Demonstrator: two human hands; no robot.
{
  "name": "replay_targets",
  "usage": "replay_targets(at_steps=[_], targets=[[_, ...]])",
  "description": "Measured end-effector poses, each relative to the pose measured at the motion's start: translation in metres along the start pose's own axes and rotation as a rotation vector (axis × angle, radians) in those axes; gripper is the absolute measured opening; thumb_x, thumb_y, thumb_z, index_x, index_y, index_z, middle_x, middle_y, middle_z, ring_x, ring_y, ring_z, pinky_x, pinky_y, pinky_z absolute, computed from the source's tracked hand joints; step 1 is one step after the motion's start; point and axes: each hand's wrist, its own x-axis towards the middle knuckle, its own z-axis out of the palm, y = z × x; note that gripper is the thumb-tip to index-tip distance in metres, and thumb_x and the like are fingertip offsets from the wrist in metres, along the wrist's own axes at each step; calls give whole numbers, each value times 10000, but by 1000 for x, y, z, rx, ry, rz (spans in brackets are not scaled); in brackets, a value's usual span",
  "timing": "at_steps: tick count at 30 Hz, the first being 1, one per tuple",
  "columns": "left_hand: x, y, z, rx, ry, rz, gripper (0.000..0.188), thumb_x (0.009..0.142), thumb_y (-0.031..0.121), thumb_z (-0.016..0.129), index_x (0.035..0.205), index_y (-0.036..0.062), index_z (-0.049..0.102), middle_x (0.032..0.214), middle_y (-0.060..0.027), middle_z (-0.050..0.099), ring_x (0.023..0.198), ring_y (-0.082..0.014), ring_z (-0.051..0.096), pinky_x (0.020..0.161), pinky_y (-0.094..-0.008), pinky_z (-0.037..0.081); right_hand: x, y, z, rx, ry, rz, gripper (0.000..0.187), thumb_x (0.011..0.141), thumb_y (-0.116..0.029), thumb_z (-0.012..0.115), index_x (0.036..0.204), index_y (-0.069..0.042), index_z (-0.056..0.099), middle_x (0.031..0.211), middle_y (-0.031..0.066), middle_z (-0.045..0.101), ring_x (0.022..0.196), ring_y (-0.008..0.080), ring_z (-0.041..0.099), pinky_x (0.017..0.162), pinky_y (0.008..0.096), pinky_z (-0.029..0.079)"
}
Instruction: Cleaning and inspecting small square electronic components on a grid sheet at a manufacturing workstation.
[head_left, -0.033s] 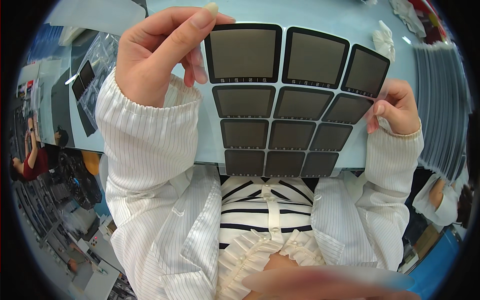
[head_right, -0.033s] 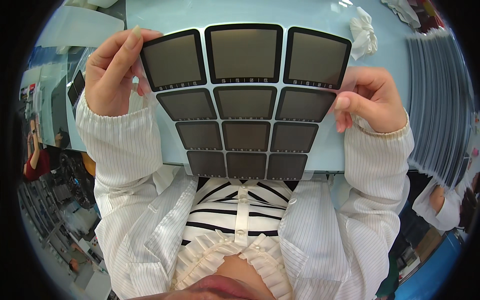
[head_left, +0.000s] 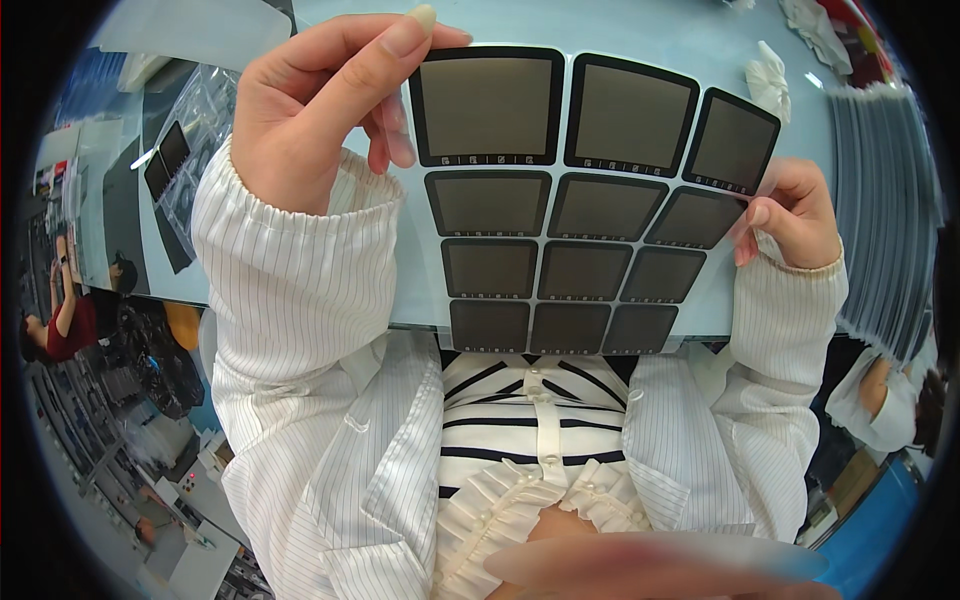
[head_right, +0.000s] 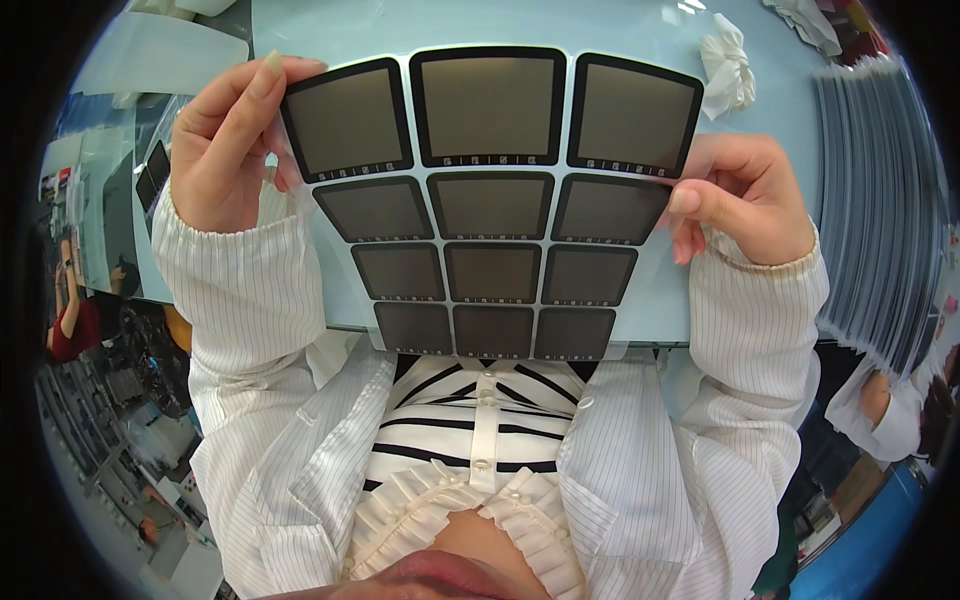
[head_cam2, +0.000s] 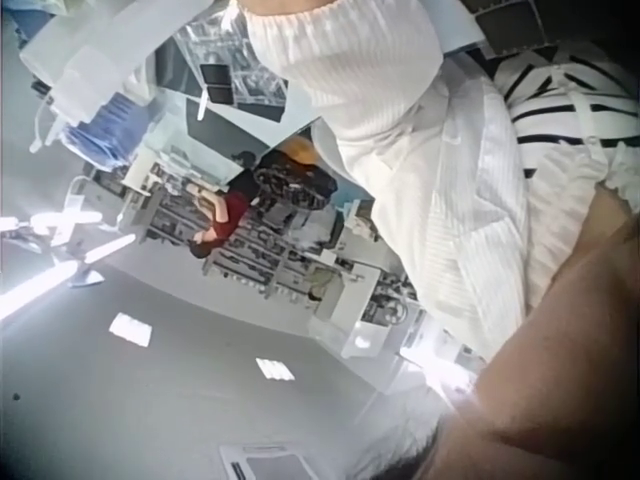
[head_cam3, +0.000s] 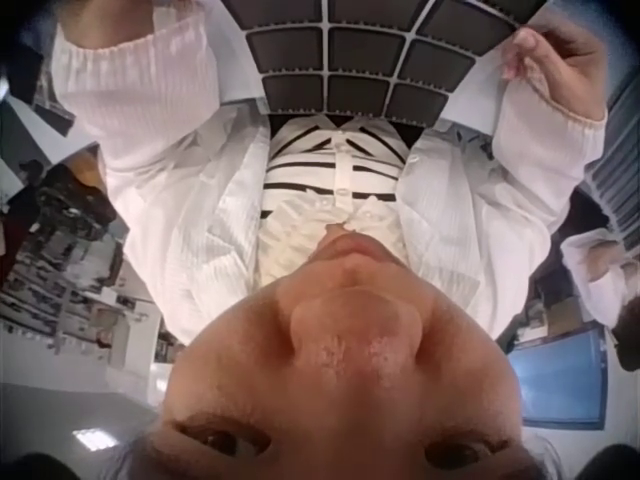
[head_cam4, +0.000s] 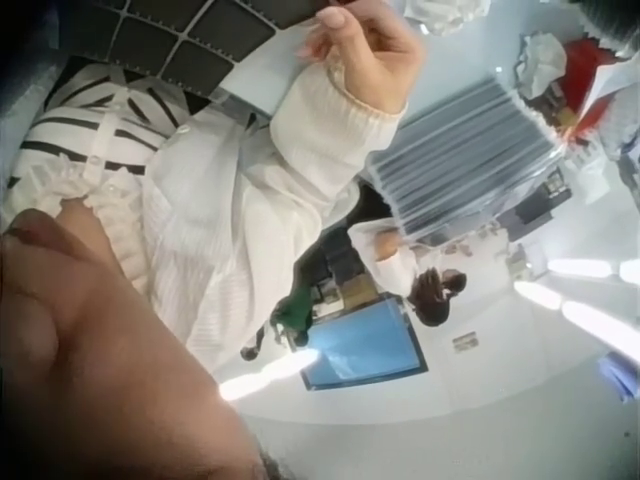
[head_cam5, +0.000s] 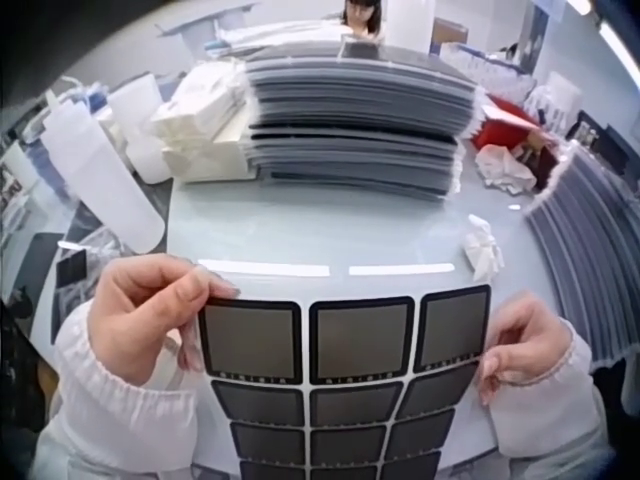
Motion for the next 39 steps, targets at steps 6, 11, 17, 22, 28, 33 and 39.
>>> replay_targets(at_steps=[6, 11, 17, 22, 28, 33, 39], targets=[[5, 2, 4, -68, -31, 29, 274, 969, 236, 585, 1114, 37, 706, 690, -2, 630, 497, -48, 485, 413, -197, 416, -9, -9, -5, -14, -15, -1, 195, 888, -142, 685, 798, 14, 611, 698, 135, 679, 498, 167, 654, 438, 224, 487], [3, 0, 3, -40, 40, 41, 282, 969, 238, 584, 1129, 36, 699, 784, -7, 679, 522, -30, 483, 417, -192, 420, -2, -6, -4, -4, -48, 0, 186, 887, -137, 685, 795, 10, 617, 701, 135, 682, 500, 156, 651, 442, 219, 483], [2, 0, -1, -30, -20, -21, 295, 976, 249, 571, 1113, 21, 699, 654, 4, 616, 480, -47, 501, 433, -189, 405, -3, -10, 1, -2, -37, 4, 165, 883, -116, 678, 791, 8, 620, 696, 131, 679, 502, 145, 644, 453, 216, 479], [2, 2, 0, -9, -5, -33, 292, 979, 242, 565, 1116, 21, 697, 604, 12, 579, 471, -55, 513, 435, -191, 398, -4, -8, 0, -27, -49, -18, 158, 879, -104, 677, 783, 10, 626, 693, 130, 677, 500, 144, 644, 455, 214, 479], [3, 11, 4, 1, -121, -26, 252, 944, 245, 628, 969, 12, 723, 682, -49, 672, 488, -96, 589, 456, -215, 449, -5, -10, 0, -33, -71, -17, 149, 866, -83, 689, 762, 13, 642, 689, 128, 683, 499, 147, 646, 452, 217, 484], [0, 13, 12, 29, -240, -85, 242, 952, 223, 612, 946, -9, 684, 660, -33, 639, 483, -86, 584, 468, -205, 460, -4, -11, -7, -166, -321, -9, 214, 853, -93, 702, 688, 21, 628, 695, 151, 686, 489, 170, 648, 443, 236, 490], [0, 14, 15, -19, -321, -122, 282, 966, 276, 591, 862, 18, 636, 619, 11, 565, 463, -78, 557, 461, -209, 448, 0, -3, -9, -137, -354, -26, 238, 859, -120, 716, 693, 32, 640, 707, 139, 685, 518, 163, 658, 462, 237, 500]])
